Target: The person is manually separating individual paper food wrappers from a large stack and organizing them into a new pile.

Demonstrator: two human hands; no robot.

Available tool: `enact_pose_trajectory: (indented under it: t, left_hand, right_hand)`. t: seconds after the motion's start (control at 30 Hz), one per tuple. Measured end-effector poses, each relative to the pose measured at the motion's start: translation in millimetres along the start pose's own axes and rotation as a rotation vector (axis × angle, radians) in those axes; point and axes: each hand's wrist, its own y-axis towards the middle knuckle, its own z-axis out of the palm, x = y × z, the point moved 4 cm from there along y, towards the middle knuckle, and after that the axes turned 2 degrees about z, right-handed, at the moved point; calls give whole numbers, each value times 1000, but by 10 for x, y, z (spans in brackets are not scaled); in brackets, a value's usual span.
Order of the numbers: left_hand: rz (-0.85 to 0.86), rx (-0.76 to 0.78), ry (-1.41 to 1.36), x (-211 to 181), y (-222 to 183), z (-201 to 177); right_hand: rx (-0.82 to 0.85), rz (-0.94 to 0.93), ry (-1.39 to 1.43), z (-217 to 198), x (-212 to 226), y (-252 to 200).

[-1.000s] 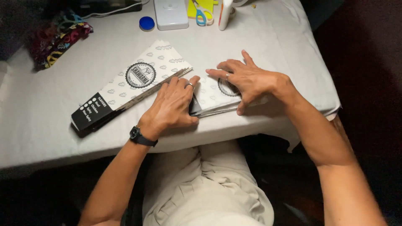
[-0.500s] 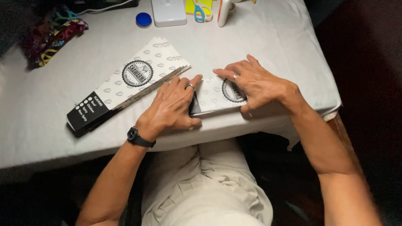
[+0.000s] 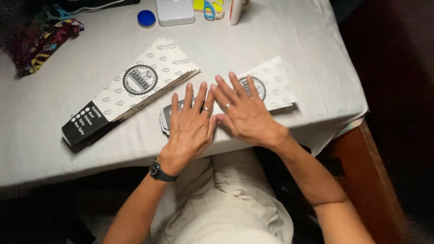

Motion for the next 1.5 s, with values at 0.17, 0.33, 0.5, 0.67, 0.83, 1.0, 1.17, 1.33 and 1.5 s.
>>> enact_pose_trajectory:
  t: [0.17, 0.33, 0.5, 0.67, 0.83, 1.0, 1.17, 1.33, 1.5]
  left_hand:
    - [-68, 118, -95, 53, -52, -48]
    - [-181, 193, -146, 336, -358, -119]
    - [-196, 57, -63, 393, -497, -87]
    - [-101, -149, -111, 540, -565, -247]
    - [-86, -579, -56, 1072, -595, -678]
    - [-388, 20, -90, 1588, -511, -805]
    - [-471, 32, -286, 1546, -523, -1039]
    - [-427, -50, -414, 1712, -493, -855]
    - [-340, -404, -285, 1718, -449, -1114]
  right_hand:
    - [119, 161, 53, 104, -250, -160]
    - [120, 302, 46, -9, -711, -417]
    - [155, 444, 160, -44, -766, -452]
    - [-39, 386, 300, -40, -842, -564]
    - [-351, 445, 450, 59, -1041, -808]
    - [-361, 342, 656, -101, -793, -665]
    - [-419, 394, 612, -86, -877, -721]
    - [-482, 402, 568, -107, -910, -766]
    - [-570, 342, 447, -301, -914, -747]
